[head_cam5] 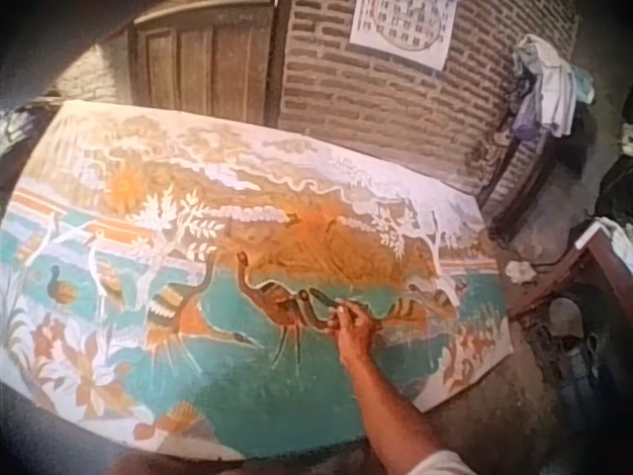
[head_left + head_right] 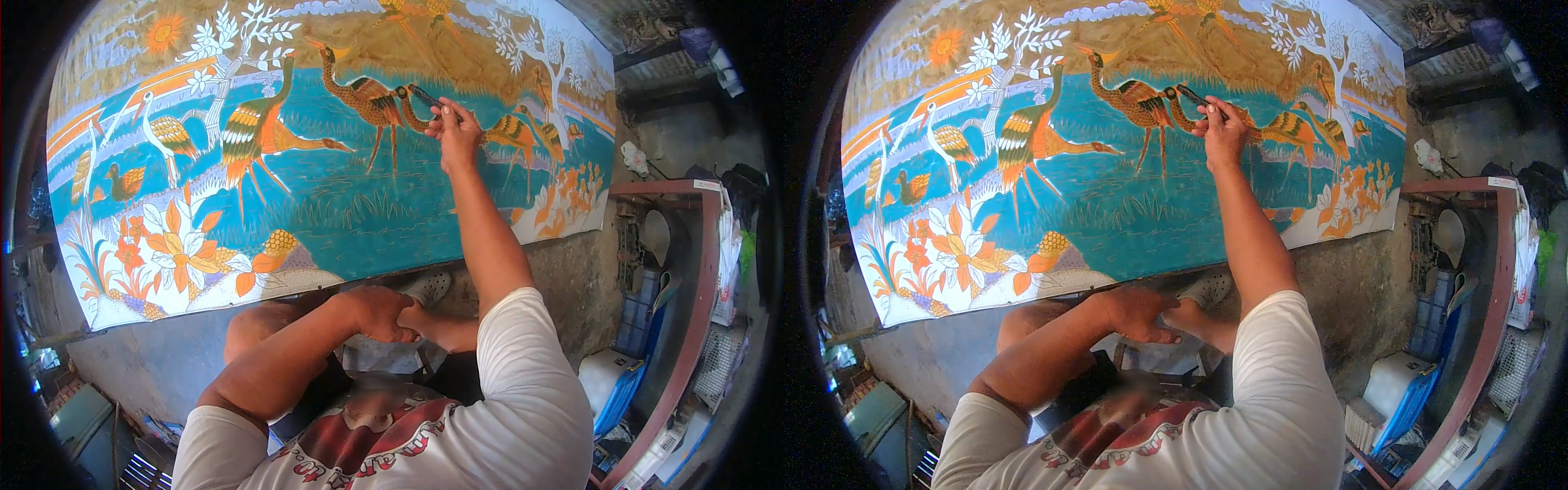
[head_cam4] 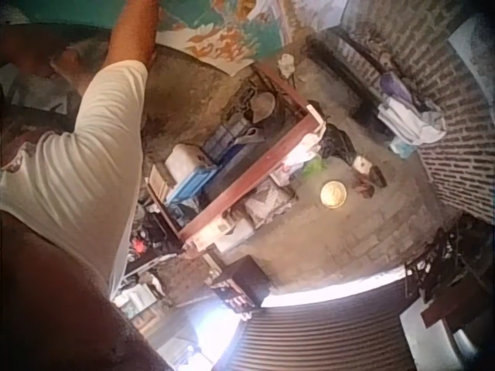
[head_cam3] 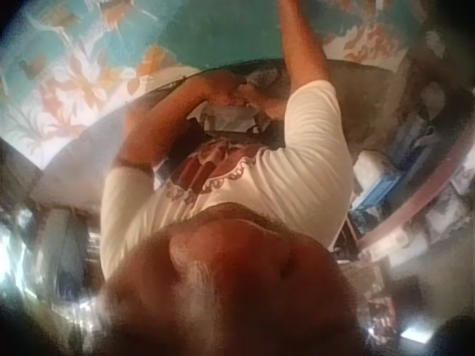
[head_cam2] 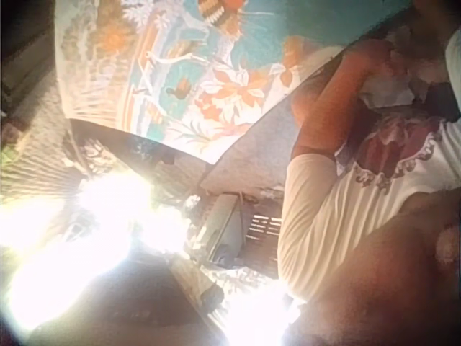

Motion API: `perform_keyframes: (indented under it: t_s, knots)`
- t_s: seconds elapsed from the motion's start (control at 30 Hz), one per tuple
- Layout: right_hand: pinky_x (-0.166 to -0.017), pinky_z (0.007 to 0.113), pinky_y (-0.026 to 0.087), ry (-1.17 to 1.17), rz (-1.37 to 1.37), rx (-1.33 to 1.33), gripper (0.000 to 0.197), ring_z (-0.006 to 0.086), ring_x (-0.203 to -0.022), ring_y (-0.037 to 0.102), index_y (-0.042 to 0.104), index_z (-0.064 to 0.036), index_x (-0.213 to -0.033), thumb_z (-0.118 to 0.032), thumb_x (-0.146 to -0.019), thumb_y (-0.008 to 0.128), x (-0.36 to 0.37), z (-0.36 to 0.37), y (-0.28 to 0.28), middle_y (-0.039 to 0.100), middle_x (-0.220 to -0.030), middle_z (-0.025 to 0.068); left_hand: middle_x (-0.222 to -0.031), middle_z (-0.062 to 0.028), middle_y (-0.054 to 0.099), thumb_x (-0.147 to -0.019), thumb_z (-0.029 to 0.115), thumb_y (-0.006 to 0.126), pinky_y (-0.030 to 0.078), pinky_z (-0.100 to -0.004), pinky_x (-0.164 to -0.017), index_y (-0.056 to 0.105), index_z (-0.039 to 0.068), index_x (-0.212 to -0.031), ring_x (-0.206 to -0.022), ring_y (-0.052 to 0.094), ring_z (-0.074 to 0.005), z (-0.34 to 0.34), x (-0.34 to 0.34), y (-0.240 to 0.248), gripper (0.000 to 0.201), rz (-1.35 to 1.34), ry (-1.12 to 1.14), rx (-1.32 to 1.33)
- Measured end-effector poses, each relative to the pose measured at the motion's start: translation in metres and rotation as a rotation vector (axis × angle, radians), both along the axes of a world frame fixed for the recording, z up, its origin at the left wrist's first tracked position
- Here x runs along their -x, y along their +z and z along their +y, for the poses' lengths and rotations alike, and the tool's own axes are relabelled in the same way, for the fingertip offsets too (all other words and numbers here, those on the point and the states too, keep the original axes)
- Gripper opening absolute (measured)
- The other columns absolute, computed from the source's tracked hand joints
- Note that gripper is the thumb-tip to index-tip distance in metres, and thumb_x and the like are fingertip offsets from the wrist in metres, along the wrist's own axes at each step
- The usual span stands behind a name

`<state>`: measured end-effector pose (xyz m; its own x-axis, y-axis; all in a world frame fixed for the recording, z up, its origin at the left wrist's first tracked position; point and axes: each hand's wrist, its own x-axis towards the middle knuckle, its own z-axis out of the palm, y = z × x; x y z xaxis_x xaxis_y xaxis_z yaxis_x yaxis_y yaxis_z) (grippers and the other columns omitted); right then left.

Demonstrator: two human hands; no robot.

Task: Painting or applying wax/ink to a large fabric artwork with bird motifs.

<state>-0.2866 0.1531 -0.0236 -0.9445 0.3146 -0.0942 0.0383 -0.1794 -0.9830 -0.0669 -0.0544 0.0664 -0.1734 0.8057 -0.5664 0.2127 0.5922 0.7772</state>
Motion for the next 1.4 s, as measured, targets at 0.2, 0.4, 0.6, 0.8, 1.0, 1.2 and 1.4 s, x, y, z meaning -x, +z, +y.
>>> perform_keyframes:
  t_s: [0.2, 0.4, 0.6, 0.8, 1.0, 1.2, 1.4]
  knots:
    - [-0.062, 0.031, 0.061, 0.024, 0.008, 0.0, 0.025, 0.0126, -0.072, 0.064, 0.064, -0.0027, -0.124, -0.011, -0.103, 0.056, 0.002, -0.003, -0.006, 0.07, -0.105, 0.0109, -0.13, -0.0287, 0.061, -0.084, 0.061, 0.065, 0.046, -0.0464, -0.104, 0.052, -0.004, -0.14, -0.121, 0.059, -0.0438, 0.002, -0.001, -0.001, 0.086, 0.024, -0.018, 0.018]
    - [-0.063, 0.031, 0.062, 0.03, 0.009, -0.004, 0.025, 0.0134, -0.074, 0.065, 0.063, -0.0025, -0.125, -0.01, -0.103, 0.055, 0.004, -0.005, -0.011, 0.07, -0.105, 0.0112, -0.13, -0.0282, 0.061, -0.084, 0.061, 0.065, 0.046, -0.0463, -0.104, 0.053, -0.005, -0.138, -0.121, 0.059, -0.0432, 0.003, 0.001, 0.001, 0.086, 0.009, -0.038, 0.049]
    - [-0.062, 0.031, 0.062, -0.002, 0.025, -0.001, 0.024, 0.0133, -0.074, 0.064, 0.064, -0.0025, -0.124, -0.009, -0.102, 0.055, 0.002, -0.003, -0.008, 0.07, -0.106, 0.0116, -0.131, -0.0279, 0.061, -0.085, 0.061, 0.065, 0.046, -0.046, -0.105, 0.053, -0.005, -0.138, -0.122, 0.058, -0.0434, 0.002, -0.004, -0.008, 0.085, 0.038, -0.02, -0.019]
    - [-0.063, 0.03, 0.061, 0.012, 0.017, -0.036, 0.024, 0.0127, -0.074, 0.064, 0.064, -0.0022, -0.124, -0.009, -0.102, 0.054, 0.003, -0.006, -0.009, 0.07, -0.104, 0.0114, -0.13, -0.0278, 0.062, -0.086, 0.061, 0.065, 0.046, -0.0462, -0.105, 0.052, -0.005, -0.138, -0.121, 0.059, -0.0434, 0.003, -0.002, -0.008, 0.085, 0.016, -0.049, 0.043]
    - [-0.06, 0.03, 0.061, -0.03, 0.021, 0.005, 0.025, 0.0132, -0.073, 0.064, 0.064, -0.0022, -0.123, -0.011, -0.102, 0.056, -0.001, -0.001, -0.002, 0.07, -0.102, 0.012, -0.127, -0.028, 0.063, -0.085, 0.061, 0.066, 0.047, -0.0466, -0.102, 0.054, -0.004, -0.137, -0.119, 0.059, -0.0438, 0.005, -0.001, -0.005, 0.084, 0.009, -0.04, 0.044]
    - [-0.064, 0.033, 0.061, -0.078, -0.015, 0.314, 0.027, 0.0159, -0.076, 0.065, 0.062, -0.0016, -0.124, -0.015, -0.102, 0.058, -0.057, 0.016, 0.012, 0.07, -0.1, 0.0125, -0.122, -0.0284, 0.065, -0.086, 0.059, 0.065, 0.048, -0.048, -0.098, 0.06, -0.001, -0.129, -0.116, 0.061, -0.0447, 0.003, 0.005, -0.015, 0.075, 0.015, -0.012, 0.005]
    - [-0.078, 0.039, 0.057, -0.07, -0.089, 0.422, 0.038, 0.0183, -0.086, 0.064, 0.057, -0.0026, -0.131, -0.024, -0.1, 0.061, -0.181, 0.099, 0.025, 0.068, -0.105, 0.0107, -0.122, -0.0292, 0.064, -0.088, 0.055, 0.063, 0.047, -0.0495, -0.097, 0.062, 0.0, -0.127, -0.117, 0.061, -0.0445, 0.009, 0.008, -0.025, 0.068, 0.04, -0.018, 0.044]
